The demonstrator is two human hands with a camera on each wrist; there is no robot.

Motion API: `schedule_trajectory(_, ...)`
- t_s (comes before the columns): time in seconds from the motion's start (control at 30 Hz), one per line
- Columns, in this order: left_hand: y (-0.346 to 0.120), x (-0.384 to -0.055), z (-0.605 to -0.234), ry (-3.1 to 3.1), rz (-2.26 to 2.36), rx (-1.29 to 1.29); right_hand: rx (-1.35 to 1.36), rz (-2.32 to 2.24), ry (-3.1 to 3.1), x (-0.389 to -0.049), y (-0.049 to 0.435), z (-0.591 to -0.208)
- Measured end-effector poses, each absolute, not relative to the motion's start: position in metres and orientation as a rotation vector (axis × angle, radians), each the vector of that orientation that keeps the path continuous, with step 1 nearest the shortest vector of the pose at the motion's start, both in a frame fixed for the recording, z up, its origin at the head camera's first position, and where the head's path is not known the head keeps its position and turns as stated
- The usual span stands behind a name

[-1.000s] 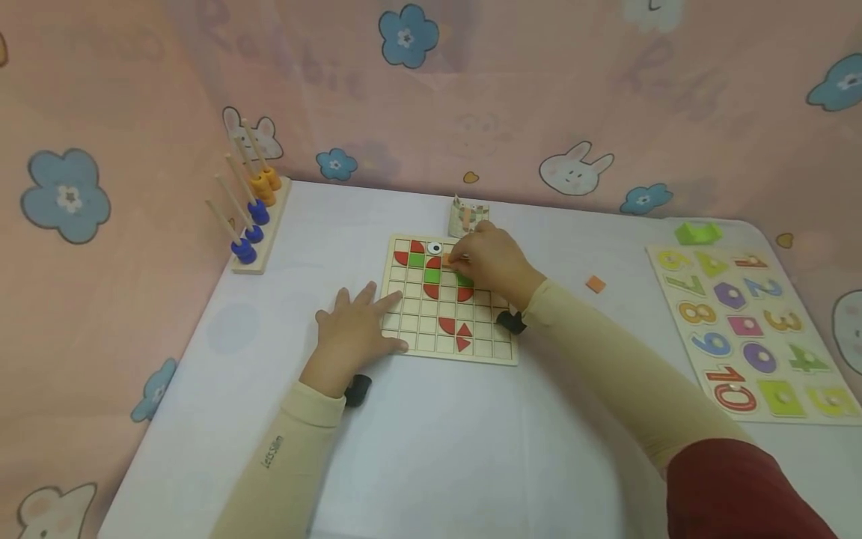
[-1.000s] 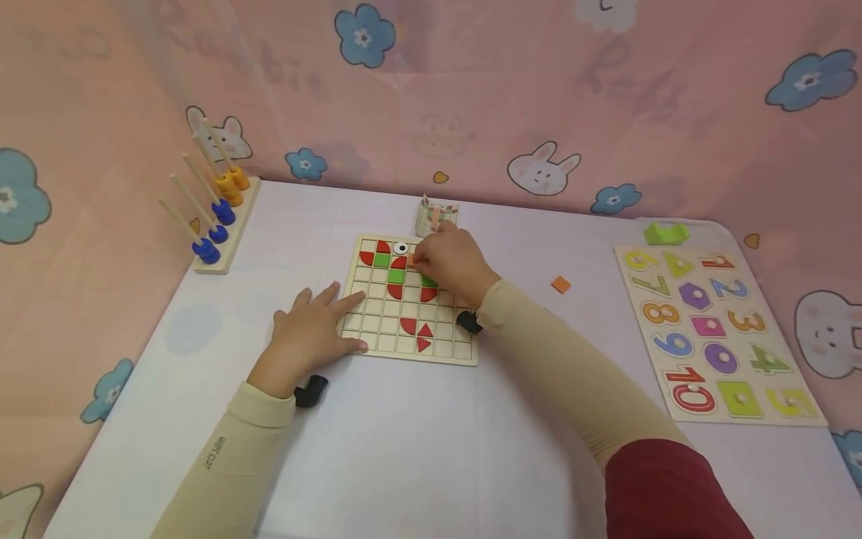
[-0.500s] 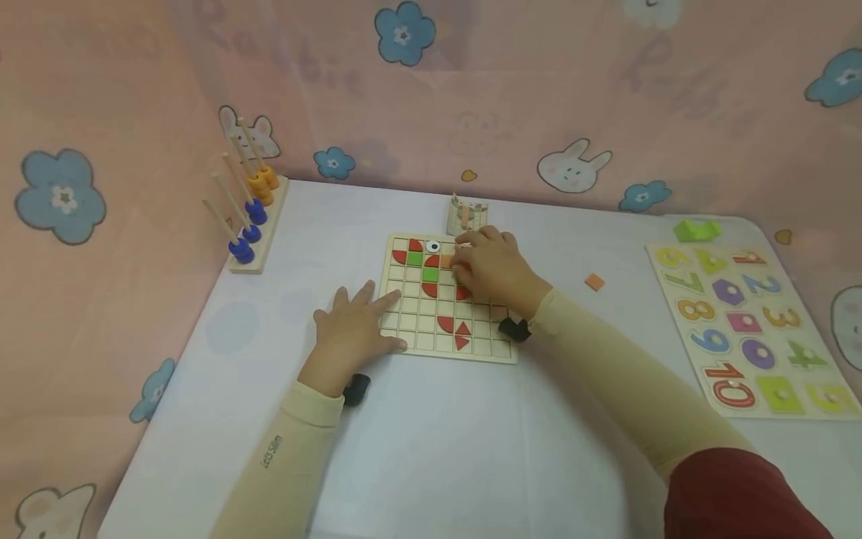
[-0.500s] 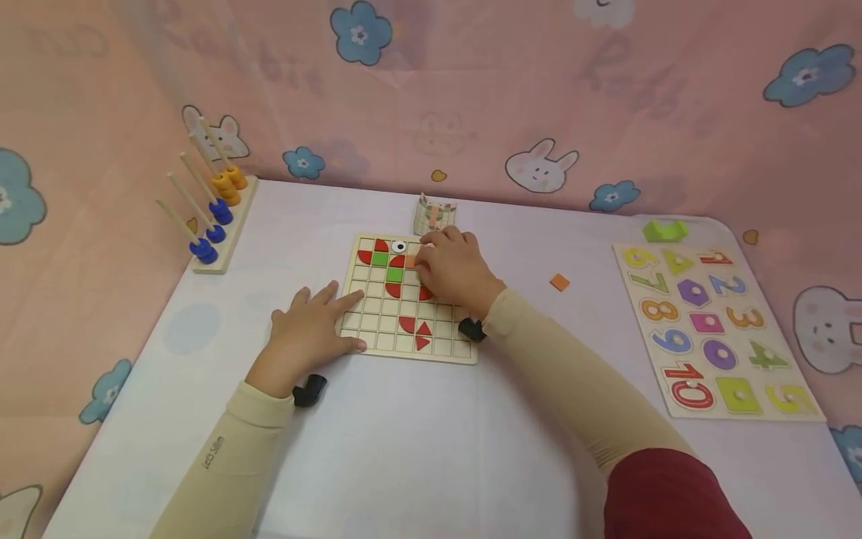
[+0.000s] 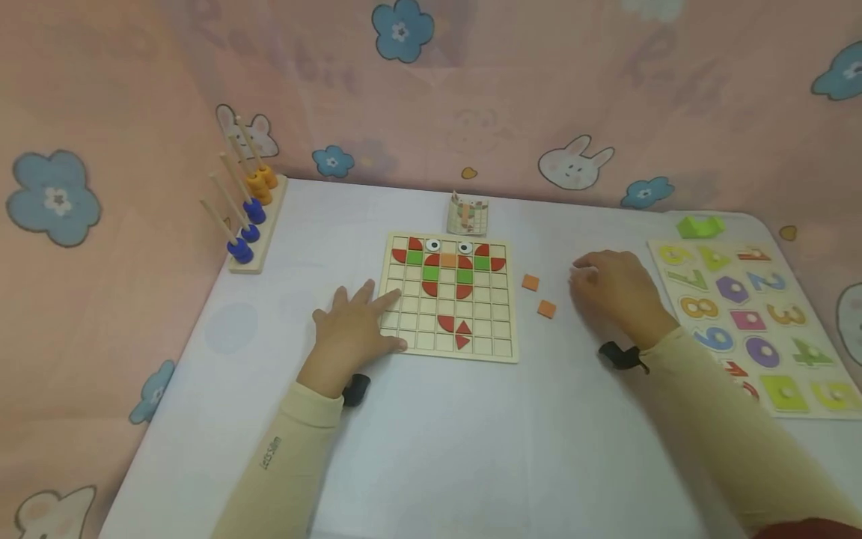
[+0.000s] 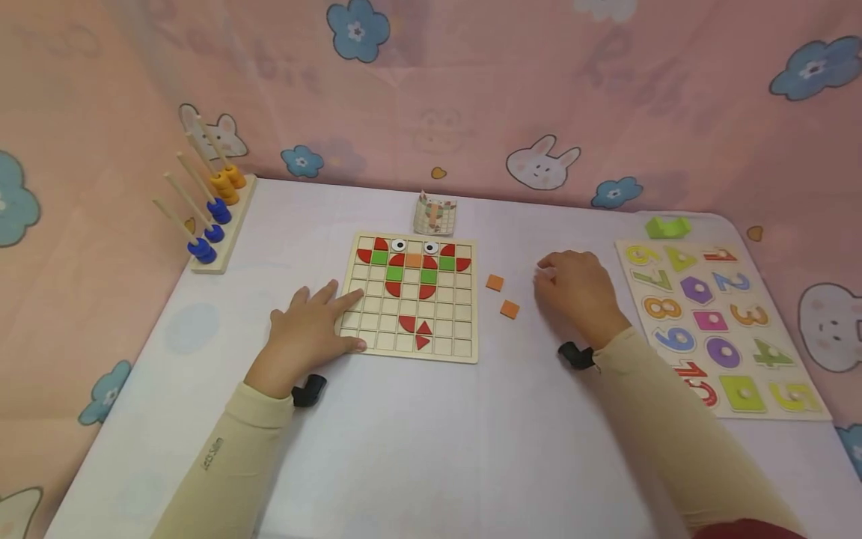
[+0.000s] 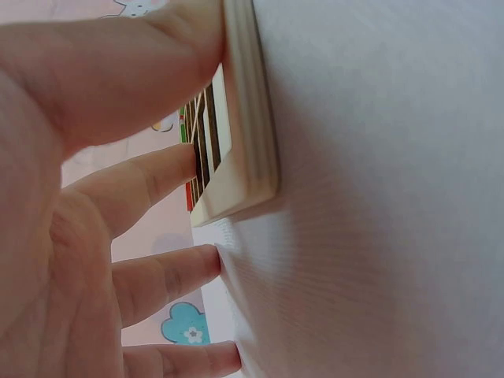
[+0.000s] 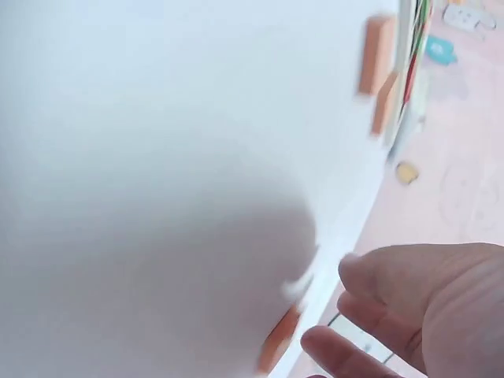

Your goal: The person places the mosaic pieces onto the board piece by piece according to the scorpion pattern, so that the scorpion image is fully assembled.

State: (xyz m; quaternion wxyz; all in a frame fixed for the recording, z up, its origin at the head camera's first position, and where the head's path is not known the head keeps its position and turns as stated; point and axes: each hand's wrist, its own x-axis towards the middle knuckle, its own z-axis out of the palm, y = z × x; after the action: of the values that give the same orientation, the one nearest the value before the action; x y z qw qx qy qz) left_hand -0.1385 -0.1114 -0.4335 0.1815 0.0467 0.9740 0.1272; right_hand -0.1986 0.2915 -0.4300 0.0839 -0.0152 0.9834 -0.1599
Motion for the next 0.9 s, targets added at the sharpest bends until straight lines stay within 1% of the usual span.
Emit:
schedule_trajectory(0.1, -0.112, -0.138, -0.432, 2.752, 0.355, 0.128, -0.064, -0.450, 2.940, -0.196, 0.311, -0.432)
schedule_trajectory(0.2, -0.114, -0.138, -0.432, 2.755, 0.359, 0.130, -0.088, -0.425, 2.950, -0.194, 0.319, -0.434)
schedule_trajectory(0.6, -0.113, -0.137, -0.430, 2.770, 0.362, 0.148, -0.093, -0.422, 2.975, -0.196, 0.317, -0.435)
schedule_trajectory(0.73, -0.112, -0.137, -0.430, 2.766, 0.370, 0.148, -0.083, -0.444, 2.936, -0.198, 0.297, -0.429)
schedule_trajectory(0.9, -0.111, -0.137, -0.431, 2.762, 0.372, 0.150, -0.155, -0.497, 2.886, -0.201, 0.237, -0.417)
